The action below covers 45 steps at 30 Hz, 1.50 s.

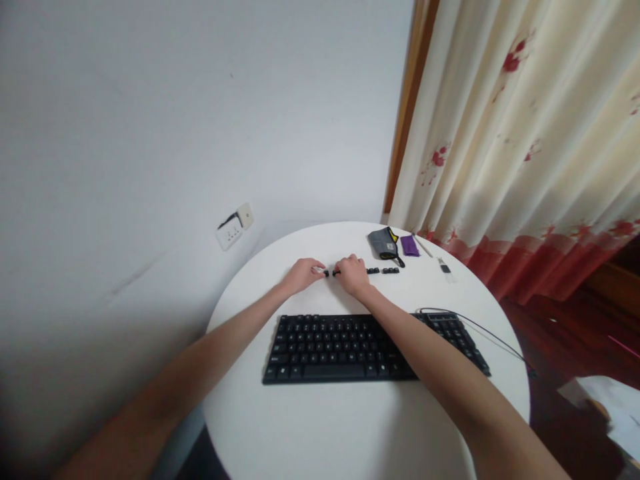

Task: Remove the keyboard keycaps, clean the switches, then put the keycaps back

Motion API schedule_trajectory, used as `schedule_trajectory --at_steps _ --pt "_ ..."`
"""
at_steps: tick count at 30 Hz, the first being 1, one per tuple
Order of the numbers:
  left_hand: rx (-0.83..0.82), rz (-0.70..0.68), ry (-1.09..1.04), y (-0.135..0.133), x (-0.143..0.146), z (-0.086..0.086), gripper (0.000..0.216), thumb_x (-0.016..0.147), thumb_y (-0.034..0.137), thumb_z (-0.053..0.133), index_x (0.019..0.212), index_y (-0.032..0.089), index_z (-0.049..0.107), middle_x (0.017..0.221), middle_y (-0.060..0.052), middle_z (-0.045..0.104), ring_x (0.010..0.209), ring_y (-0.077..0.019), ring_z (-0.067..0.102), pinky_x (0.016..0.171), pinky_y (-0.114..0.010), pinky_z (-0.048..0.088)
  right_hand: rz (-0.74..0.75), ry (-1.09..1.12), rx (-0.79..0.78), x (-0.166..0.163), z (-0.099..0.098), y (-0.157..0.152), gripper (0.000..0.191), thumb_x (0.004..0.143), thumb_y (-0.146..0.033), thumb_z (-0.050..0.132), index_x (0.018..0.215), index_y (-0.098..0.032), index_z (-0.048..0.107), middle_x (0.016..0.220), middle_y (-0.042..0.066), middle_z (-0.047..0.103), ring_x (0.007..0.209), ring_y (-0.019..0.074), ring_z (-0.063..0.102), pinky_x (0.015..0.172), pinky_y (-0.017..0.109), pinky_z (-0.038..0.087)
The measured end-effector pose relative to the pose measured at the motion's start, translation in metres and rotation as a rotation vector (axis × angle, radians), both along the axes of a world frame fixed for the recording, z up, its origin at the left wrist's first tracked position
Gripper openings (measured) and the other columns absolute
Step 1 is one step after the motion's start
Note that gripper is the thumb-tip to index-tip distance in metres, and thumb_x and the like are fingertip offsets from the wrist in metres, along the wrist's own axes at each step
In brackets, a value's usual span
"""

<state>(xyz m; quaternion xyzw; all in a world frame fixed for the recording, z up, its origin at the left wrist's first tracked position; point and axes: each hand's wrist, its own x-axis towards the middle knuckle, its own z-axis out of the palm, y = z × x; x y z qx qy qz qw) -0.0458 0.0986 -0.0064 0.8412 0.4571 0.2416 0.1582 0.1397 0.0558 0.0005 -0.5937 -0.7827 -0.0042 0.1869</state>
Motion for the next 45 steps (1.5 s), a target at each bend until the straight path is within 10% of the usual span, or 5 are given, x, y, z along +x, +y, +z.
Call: schedule_trajectory --at_steps 11,26,45 --pt "-0.031 -0.018 -0.051 0.0 0.002 -0.002 0.016 0.076 0.014 0.067 0.079 0.021 0.081 0.081 -0.004 0.077 0.08 -0.0194 0.067 0.079 -0.028 0.048 0.051 -0.001 0.0 -0.019 0.0 0.005 0.02 0.087 -0.012 0.058 0.084 -0.017 0.077 0.094 0.015 0.074 0.109 0.029 0.052 0.097 0.046 0.024" --pt "-0.389 -0.078 -0.085 -0.106 -0.003 0.026 0.014 0.072 0.022 0.07 0.078 0.018 0.082 0.072 -0.005 0.077 0.067 -0.0187 0.067 0.055 -0.023 0.043 0.122 0.683 -0.301 0.012 -0.011 -0.096 0.009 0.076 -0.02 0.069 0.071 -0.018 0.077 0.069 0.002 0.074 0.066 0.0175 0.065 0.067 0.027 0.047" --pt "0.107 -0.292 0.218 -0.122 -0.013 0.024 0.008 0.084 0.024 0.07 0.082 0.023 0.078 0.093 -0.003 0.075 0.089 -0.0222 0.062 0.083 -0.032 0.043 0.304 0.269 -0.044 0.012 -0.007 -0.115 0.011 0.086 -0.016 0.066 0.077 -0.021 0.071 0.09 0.003 0.071 0.09 0.0197 0.06 0.085 0.032 0.042"
